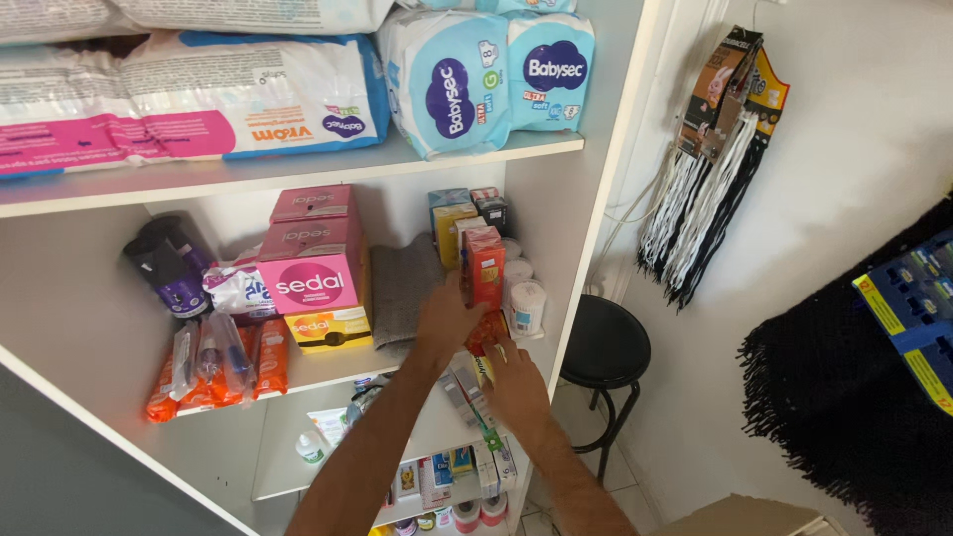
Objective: The person takes various household items including pink boxes, yellow boxes, and small containers from a cardboard box by hand and places them onto a white shelf unit.
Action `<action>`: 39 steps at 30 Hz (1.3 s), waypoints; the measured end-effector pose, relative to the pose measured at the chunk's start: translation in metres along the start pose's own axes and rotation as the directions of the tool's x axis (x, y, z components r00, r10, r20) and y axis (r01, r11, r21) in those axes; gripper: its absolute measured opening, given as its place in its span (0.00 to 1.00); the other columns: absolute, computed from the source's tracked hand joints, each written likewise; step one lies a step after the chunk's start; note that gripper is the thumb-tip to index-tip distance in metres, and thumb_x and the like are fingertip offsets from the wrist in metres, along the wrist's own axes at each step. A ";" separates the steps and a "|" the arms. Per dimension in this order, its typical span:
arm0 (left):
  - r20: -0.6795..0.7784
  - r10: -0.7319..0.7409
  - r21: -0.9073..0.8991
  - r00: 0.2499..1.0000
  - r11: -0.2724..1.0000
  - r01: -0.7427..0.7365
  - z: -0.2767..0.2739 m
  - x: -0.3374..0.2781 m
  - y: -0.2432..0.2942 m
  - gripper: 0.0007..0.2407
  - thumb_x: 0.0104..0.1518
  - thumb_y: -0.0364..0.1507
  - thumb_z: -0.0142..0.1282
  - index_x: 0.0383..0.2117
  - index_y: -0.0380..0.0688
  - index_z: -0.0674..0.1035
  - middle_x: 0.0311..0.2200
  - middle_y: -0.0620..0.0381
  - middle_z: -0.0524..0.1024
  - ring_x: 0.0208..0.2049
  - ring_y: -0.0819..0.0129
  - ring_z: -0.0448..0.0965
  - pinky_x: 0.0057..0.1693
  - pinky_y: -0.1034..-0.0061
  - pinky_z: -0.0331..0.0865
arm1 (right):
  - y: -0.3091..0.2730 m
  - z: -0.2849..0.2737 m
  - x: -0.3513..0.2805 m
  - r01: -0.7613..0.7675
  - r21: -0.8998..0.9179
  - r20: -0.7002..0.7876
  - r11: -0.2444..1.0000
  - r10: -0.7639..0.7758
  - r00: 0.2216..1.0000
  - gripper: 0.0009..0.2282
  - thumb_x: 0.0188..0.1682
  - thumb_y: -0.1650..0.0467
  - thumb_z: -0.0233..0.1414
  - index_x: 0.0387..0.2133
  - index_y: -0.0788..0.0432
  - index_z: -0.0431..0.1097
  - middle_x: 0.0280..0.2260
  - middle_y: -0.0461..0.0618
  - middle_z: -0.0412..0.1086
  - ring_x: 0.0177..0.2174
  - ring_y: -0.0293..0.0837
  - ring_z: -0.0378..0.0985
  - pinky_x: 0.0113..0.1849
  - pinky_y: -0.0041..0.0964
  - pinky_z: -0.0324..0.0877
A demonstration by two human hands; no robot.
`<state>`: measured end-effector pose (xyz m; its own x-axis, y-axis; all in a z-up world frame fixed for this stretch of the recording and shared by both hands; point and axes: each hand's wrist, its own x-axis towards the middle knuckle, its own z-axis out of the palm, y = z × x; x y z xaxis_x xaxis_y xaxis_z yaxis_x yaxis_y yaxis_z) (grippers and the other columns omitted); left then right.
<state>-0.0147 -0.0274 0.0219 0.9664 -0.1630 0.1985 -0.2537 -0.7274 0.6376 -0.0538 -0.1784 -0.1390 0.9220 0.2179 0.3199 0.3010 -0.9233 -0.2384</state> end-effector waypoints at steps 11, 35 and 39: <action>-0.018 -0.089 0.037 0.996 0.995 0.089 0.021 0.045 -0.018 0.30 0.66 0.44 0.61 0.67 0.37 0.68 0.55 0.28 0.78 0.60 0.31 0.79 0.61 0.44 0.79 | 0.029 0.029 0.023 0.143 -0.397 -0.231 0.907 -0.249 0.940 0.10 0.56 0.68 0.57 0.49 0.51 0.76 0.46 0.48 0.69 0.40 0.45 0.82 0.37 0.35 0.78; -0.030 0.019 0.127 0.999 0.992 -0.015 0.024 -0.053 -0.016 0.22 0.70 0.43 0.54 0.63 0.40 0.76 0.56 0.39 0.79 0.60 0.43 0.81 0.64 0.48 0.76 | 0.028 0.003 -0.010 0.098 -0.224 -0.349 0.970 -0.174 0.921 0.19 0.52 0.68 0.58 0.58 0.55 0.72 0.55 0.55 0.70 0.49 0.56 0.82 0.42 0.48 0.81; -0.072 0.173 0.217 0.982 0.964 -0.154 0.045 -0.077 -0.025 0.20 0.69 0.38 0.58 0.63 0.42 0.76 0.63 0.41 0.74 0.70 0.43 0.70 0.71 0.51 0.69 | 0.029 -0.011 -0.027 0.092 -0.150 -0.426 0.984 -0.148 0.892 0.20 0.53 0.68 0.57 0.60 0.54 0.71 0.56 0.54 0.69 0.51 0.54 0.80 0.44 0.46 0.80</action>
<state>-0.0807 -0.0265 -0.0434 0.9026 -0.2383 0.3586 -0.3846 -0.8206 0.4227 -0.0729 -0.2144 -0.1446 0.6744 0.1963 0.7118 0.3441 -0.9365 -0.0678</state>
